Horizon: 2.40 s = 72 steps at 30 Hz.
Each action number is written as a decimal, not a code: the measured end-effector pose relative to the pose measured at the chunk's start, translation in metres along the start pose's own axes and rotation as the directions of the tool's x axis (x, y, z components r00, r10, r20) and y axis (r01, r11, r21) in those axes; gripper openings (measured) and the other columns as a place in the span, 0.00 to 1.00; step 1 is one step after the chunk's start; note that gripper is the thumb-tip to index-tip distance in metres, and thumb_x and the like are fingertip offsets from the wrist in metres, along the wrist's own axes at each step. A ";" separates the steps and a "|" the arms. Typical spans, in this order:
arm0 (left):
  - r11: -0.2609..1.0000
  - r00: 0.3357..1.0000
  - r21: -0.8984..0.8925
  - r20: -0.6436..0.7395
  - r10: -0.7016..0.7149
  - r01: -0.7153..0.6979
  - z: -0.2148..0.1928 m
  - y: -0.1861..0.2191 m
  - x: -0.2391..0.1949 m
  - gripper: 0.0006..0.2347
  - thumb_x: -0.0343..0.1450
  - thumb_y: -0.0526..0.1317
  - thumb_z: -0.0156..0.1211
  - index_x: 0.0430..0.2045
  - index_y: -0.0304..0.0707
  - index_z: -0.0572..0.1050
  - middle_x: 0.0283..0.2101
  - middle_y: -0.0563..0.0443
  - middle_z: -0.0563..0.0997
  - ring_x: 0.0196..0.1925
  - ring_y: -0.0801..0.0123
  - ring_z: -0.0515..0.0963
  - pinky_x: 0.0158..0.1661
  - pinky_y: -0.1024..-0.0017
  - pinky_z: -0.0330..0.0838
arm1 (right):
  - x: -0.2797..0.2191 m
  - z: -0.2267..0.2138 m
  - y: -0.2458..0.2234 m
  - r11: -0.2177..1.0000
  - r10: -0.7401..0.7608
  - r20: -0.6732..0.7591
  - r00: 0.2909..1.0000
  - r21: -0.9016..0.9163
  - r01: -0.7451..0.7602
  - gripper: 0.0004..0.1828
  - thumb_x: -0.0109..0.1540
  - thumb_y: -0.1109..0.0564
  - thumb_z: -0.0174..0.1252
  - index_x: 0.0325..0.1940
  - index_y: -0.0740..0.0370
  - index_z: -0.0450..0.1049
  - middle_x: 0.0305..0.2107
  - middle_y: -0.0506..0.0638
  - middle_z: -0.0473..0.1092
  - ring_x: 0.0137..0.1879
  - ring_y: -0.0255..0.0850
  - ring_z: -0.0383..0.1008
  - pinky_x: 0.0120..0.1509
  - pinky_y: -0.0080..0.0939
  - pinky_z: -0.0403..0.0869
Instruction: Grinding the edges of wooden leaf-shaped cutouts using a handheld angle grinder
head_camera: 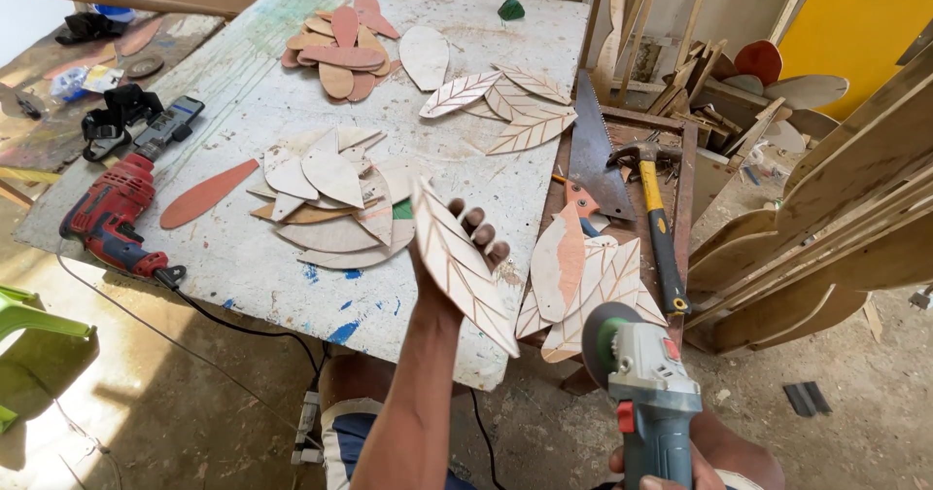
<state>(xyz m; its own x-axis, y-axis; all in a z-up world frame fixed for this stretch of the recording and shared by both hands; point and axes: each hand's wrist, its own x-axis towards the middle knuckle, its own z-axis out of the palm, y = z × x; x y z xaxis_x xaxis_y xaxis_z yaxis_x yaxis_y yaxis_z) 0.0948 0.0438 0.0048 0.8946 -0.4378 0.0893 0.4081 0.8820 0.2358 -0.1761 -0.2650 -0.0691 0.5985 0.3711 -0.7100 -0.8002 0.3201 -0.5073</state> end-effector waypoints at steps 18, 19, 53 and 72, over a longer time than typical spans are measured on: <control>-0.381 0.968 0.919 -0.183 -0.171 0.106 0.109 0.044 -0.095 0.16 0.75 0.41 0.51 0.57 0.42 0.74 0.45 0.46 0.86 0.38 0.62 0.82 0.35 0.70 0.76 | -0.011 0.079 0.036 0.769 -0.395 -0.390 0.832 0.355 0.531 0.40 0.44 0.70 0.55 0.62 0.83 0.63 0.42 0.89 0.67 0.37 0.86 0.68 0.41 0.86 0.68; -0.382 0.967 0.918 -0.184 -0.178 0.104 0.106 0.044 -0.097 0.16 0.75 0.41 0.51 0.57 0.42 0.74 0.45 0.46 0.86 0.38 0.62 0.82 0.35 0.70 0.76 | -0.015 0.087 0.029 0.765 -0.393 -0.395 0.830 0.360 0.534 0.40 0.44 0.70 0.55 0.62 0.83 0.63 0.42 0.89 0.67 0.37 0.86 0.68 0.41 0.86 0.68; -0.465 0.729 0.583 0.639 -0.244 -0.666 0.074 0.046 -0.096 0.19 0.74 0.24 0.48 0.56 0.48 0.75 0.57 0.55 0.82 0.62 0.61 0.82 0.68 0.50 0.64 | -0.025 0.123 0.012 0.813 -0.528 0.097 0.844 0.346 0.469 0.45 0.47 0.58 0.70 0.65 0.71 0.60 0.40 0.76 0.72 0.35 0.65 0.80 0.37 0.60 0.78; 0.144 0.935 0.928 0.352 -0.050 -0.342 0.034 0.014 -0.096 0.10 0.76 0.31 0.56 0.50 0.38 0.79 0.44 0.50 0.86 0.48 0.66 0.83 0.47 0.68 0.79 | -0.019 0.138 0.003 0.811 -0.558 0.126 0.820 0.292 0.507 0.43 0.45 0.53 0.71 0.59 0.77 0.64 0.38 0.75 0.75 0.31 0.63 0.80 0.31 0.55 0.76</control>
<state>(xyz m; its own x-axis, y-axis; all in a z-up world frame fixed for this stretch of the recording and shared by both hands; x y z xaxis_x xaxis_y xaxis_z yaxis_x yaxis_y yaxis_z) 0.0087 0.0926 0.0321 0.7517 -0.5144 0.4128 -0.4165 0.1150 0.9018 -0.1845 -0.1511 0.0103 0.9425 0.2357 -0.2370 -0.3338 0.7021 -0.6290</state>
